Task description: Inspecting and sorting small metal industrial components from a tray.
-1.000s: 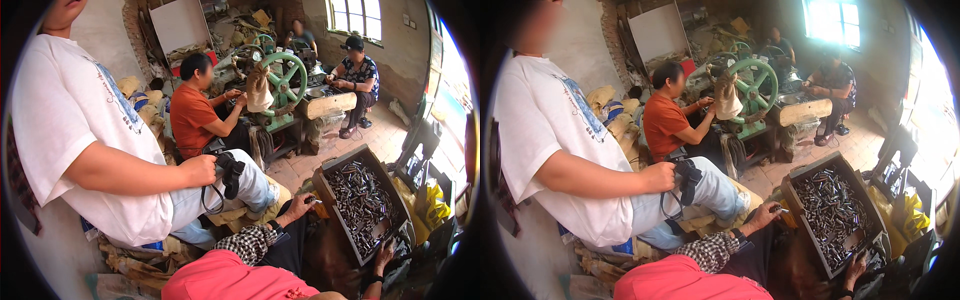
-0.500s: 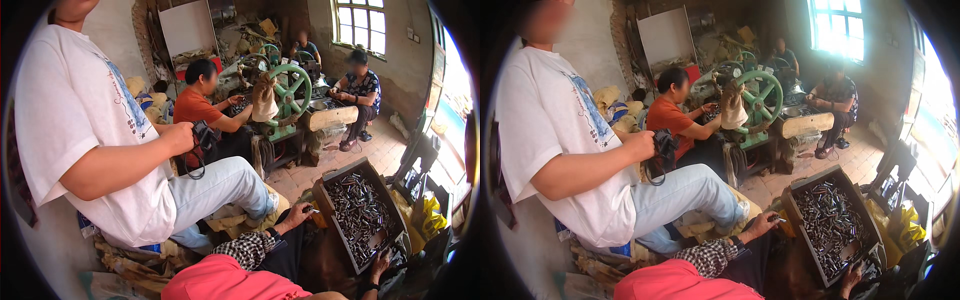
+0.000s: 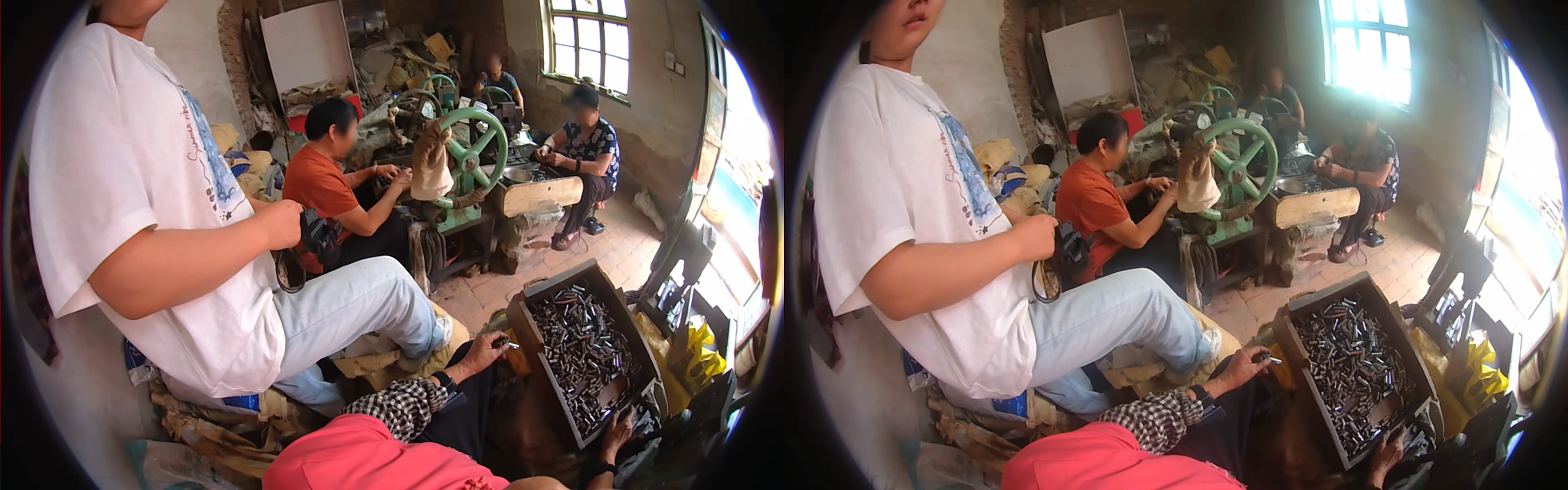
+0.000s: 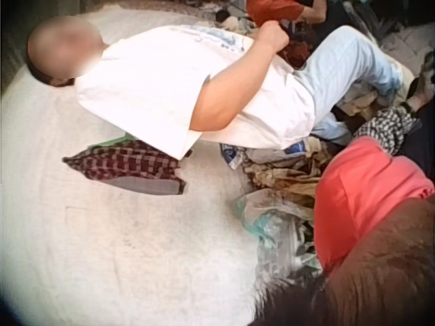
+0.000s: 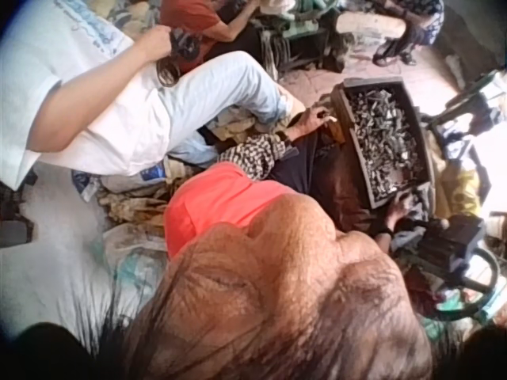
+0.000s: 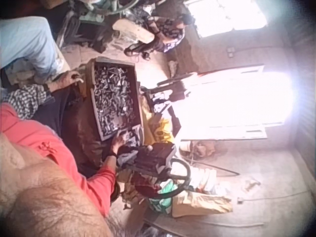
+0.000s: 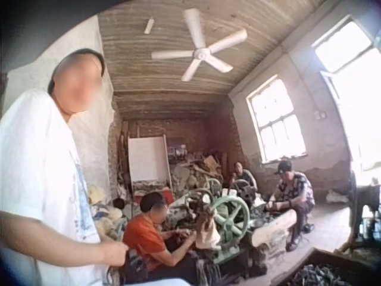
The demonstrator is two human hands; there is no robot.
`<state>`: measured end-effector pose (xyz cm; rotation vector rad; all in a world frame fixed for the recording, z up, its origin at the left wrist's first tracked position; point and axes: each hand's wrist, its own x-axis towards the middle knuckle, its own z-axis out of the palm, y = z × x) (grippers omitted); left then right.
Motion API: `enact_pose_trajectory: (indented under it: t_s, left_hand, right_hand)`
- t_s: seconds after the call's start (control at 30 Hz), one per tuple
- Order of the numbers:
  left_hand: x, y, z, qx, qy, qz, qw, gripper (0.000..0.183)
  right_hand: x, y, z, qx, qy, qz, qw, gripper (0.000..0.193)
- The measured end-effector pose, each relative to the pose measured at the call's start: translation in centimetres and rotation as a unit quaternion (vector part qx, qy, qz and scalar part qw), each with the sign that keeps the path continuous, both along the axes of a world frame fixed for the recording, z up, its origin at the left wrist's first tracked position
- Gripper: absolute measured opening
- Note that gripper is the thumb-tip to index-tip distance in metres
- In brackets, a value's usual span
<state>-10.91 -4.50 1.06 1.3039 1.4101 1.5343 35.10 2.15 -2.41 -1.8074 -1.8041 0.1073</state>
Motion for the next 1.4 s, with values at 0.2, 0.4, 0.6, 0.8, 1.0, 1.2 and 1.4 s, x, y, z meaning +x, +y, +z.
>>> enact_pose_trajectory:
  t_s: [0.2,0.4,0.6,0.8,1.0,1.2,1.4]
  left_hand:
    - [0.2,0.0,0.4,-0.007,-0.008,-0.006,1.000,0.022]
    - [0.7,0.3,0.7,-0.006,0.017,-0.009,1.000,0.020]
    - [1.1,0.5,0.6,-0.019,-0.003,-0.014,1.000,0.019]
    - [1.3,0.8,0.5,-0.028,-0.016,-0.026,0.999,0.017]
    - [2.1,1.4,0.2,-0.016,-0.010,-0.033,0.999,0.017]
    - [2.3,1.7,0.4,-0.030,-0.050,-0.048,0.997,0.018]
    - [2.5,1.6,0.7,-0.019,-0.052,-0.054,0.997,0.020]
  right_hand:
    - [0.3,0.3,-0.5,0.029,-0.049,-0.002,0.998,0.049]
    - [0.7,0.6,-1.2,0.015,-0.017,-0.005,1.000,0.044]
    - [0.5,0.6,-1.2,0.033,-0.026,-0.003,0.999,0.044]
    - [0.0,0.2,-0.3,0.020,-0.008,-0.003,1.000,0.046]
    - [-0.3,0.0,0.0,0.037,-0.039,-0.025,0.998,0.045]
    - [-0.6,-0.1,0.5,0.024,-0.034,-0.022,0.999,0.048]
    - [-0.3,-0.1,0.0,0.031,-0.042,-0.013,0.999,0.048]
